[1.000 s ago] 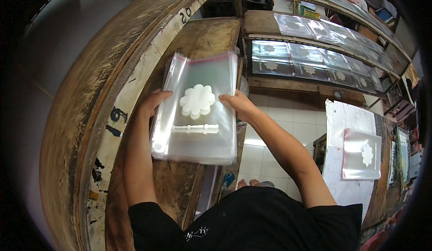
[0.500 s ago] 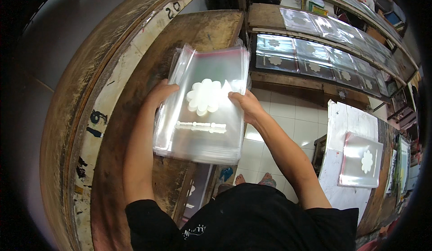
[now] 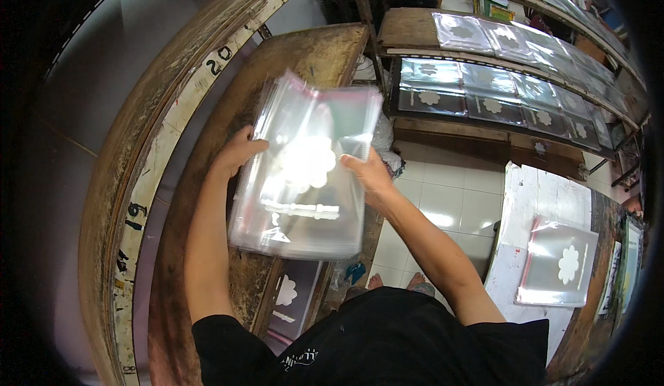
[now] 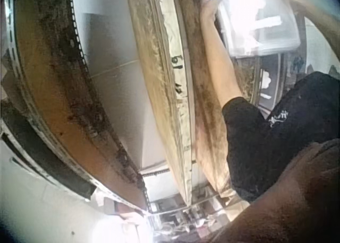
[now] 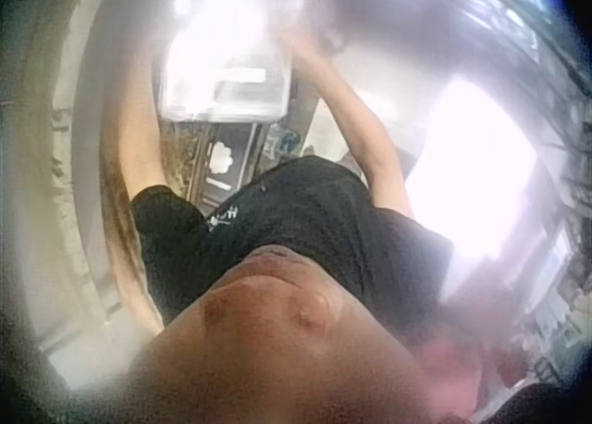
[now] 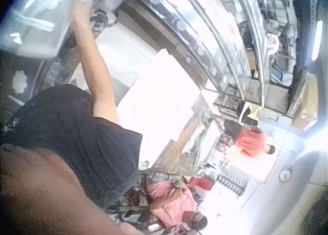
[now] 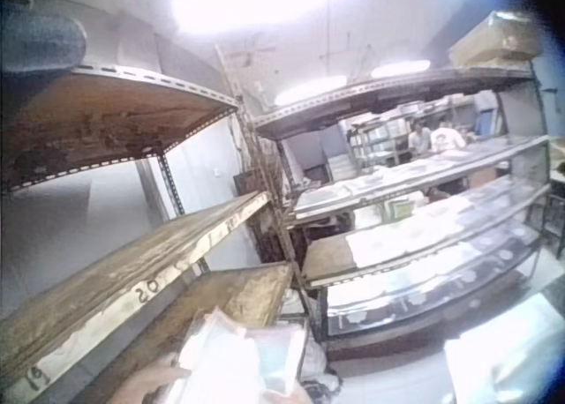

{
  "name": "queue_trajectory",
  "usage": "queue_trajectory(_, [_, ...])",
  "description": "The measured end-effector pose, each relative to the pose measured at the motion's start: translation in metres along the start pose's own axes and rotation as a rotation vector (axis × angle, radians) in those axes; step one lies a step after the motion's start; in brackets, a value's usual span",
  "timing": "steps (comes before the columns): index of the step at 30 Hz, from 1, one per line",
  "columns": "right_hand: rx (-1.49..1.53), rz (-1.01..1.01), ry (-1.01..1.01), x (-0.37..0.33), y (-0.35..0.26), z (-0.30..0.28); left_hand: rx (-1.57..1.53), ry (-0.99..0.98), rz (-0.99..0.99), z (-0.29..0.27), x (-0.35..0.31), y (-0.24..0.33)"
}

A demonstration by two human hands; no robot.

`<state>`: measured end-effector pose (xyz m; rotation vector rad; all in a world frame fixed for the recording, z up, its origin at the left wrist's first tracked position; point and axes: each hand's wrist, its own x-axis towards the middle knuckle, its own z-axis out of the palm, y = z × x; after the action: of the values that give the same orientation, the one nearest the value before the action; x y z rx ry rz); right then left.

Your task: The person places white flower-shaped items and small sticks into clear ziplock bags, seals them, and stacks them on a wooden workbench. The person sits on the floor during part of the process and later stands to arrange the sealed bags.

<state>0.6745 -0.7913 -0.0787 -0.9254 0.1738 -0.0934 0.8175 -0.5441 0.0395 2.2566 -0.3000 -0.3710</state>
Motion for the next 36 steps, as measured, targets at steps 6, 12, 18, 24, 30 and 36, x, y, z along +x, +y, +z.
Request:
queue_trajectory(6, [-0.127,-0.249,-0.087,-0.034,-0.081,-0.039,-0.28,-0.189,-0.066,0.051,-0.008,0.048])
queue_trajectory(12, [-0.394,-0.275,-0.15,-0.06,-0.153,-0.05,-0.371,-0.307,-0.035,0.137,0.012,0.057])
queue_trajectory(18, [-0.641,-0.275,0.105,-0.1,-0.208,-0.096,-0.341,-0.29,0.026,0.245,0.028,0.031])
queue_trajectory(24, [-0.806,-0.228,0.235,-0.098,-0.163,-0.153,0.649,0.146,0.333,0.331,0.003,-0.075])
queue_trajectory(30, [-0.846,-0.073,0.364,-0.085,-0.076,-0.212,0.858,-0.119,0.274,0.351,-0.013,-0.169])
queue_trajectory(36, [-0.891,0.056,0.605,-0.098,-0.001,-0.271,0.507,-0.341,0.396,0.454,-0.041,-0.206])
